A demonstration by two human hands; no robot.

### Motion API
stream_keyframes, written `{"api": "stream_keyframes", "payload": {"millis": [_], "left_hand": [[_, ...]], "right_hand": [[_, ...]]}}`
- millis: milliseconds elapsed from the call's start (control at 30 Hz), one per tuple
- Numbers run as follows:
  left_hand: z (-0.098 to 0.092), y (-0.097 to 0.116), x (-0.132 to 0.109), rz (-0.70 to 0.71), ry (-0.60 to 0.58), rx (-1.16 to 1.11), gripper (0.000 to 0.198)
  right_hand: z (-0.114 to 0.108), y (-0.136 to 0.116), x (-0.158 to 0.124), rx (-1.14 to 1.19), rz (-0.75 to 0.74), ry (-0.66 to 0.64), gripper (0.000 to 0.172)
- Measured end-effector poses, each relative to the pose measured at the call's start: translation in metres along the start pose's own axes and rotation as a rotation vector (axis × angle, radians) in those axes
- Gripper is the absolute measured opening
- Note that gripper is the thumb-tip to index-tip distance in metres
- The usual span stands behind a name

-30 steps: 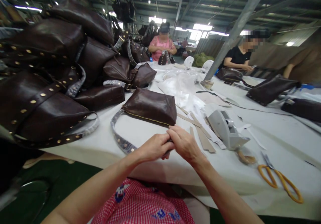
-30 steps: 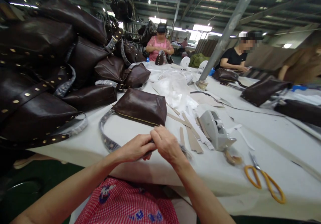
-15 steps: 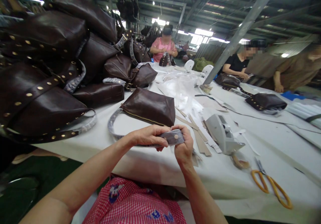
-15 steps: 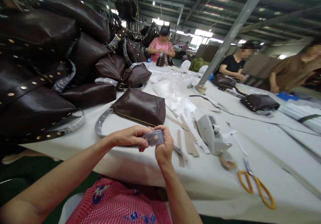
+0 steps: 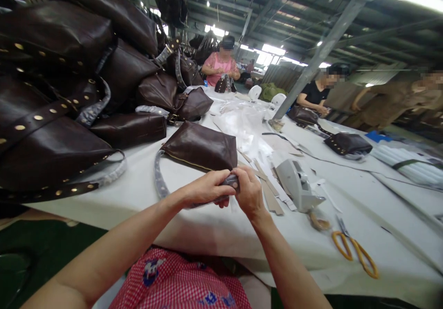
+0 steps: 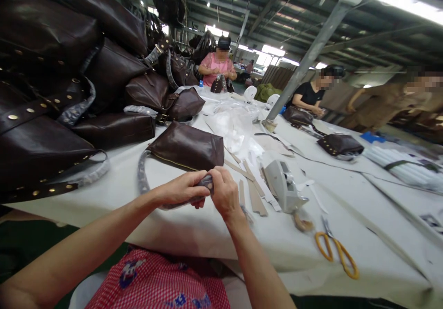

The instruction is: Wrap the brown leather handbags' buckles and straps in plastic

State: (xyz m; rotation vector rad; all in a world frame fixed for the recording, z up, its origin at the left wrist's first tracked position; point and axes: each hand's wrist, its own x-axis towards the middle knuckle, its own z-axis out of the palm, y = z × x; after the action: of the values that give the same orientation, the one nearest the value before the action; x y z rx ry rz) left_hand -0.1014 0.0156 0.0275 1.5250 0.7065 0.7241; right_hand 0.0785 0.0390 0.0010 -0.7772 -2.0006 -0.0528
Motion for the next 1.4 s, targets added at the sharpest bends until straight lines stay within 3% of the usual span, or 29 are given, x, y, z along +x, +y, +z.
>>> {"api": "stream_keyframes", "payload": {"millis": [100,233,333,433,533,633,733,867,1000,1067,1133,1267,1333,1400], "left_hand": [[-0.008,0.004,0.001,0.0,-0.076,-0.131,0.017],[-0.021,-0.001,-0.005,-0.022,-0.15,-0.19,0.028],[-0.024,-0.008,-0.009,0.012,-0.112,-0.184,0.03],[-0.022,-0.012,-0.012,-0.014,-0.007,-0.118,0.024],[-0.018,-0.01,-0.011,-0.063,0.094,0.011,0.02],[-0.019,0.0,-0.009,-0.044,0.119,0.043,0.015],[-0.029,0.013,-0.009,0.003,0.021,0.026,0.013],[-0.049,0.015,-0.013,0.014,-0.122,0.028,0.028],[-0.058,0.001,-0.019,0.054,-0.139,-0.045,0.045],[-0.057,-0.008,-0.021,0.033,-0.106,-0.083,0.046],[-0.052,-0.013,-0.023,-0.011,-0.035,-0.104,0.04],[-0.041,-0.01,-0.025,-0.079,0.092,-0.001,0.024],[-0.041,-0.002,-0.025,-0.062,0.077,0.02,0.024],[-0.046,0.007,-0.025,-0.006,-0.024,-0.017,0.032]], "right_hand": [[0.005,-0.013,0.009,0.127,0.2,0.13,0.017],[0.026,-0.029,0.006,0.62,0.53,0.229,0.025],[0.041,-0.03,0.001,0.852,0.653,0.286,0.022],[0.043,-0.02,0.0,0.582,0.509,0.16,0.024],[0.035,-0.007,0.007,0.165,0.129,-0.067,0.034],[0.024,-0.001,0.018,0.011,-0.069,-0.107,0.03],[0.018,-0.007,0.027,0.098,-0.003,0.009,0.023],[0.029,-0.026,0.03,0.493,0.305,0.098,0.021],[0.055,-0.04,0.026,1.013,0.556,0.206,0.018],[0.063,-0.039,0.024,1.044,0.58,0.204,0.016],[0.063,-0.033,0.023,0.824,0.483,0.109,0.021],[0.044,-0.014,0.029,0.213,-0.002,-0.12,0.034],[0.033,-0.01,0.035,0.091,-0.153,-0.112,0.029],[0.027,-0.013,0.041,0.101,-0.157,-0.016,0.022]]}}
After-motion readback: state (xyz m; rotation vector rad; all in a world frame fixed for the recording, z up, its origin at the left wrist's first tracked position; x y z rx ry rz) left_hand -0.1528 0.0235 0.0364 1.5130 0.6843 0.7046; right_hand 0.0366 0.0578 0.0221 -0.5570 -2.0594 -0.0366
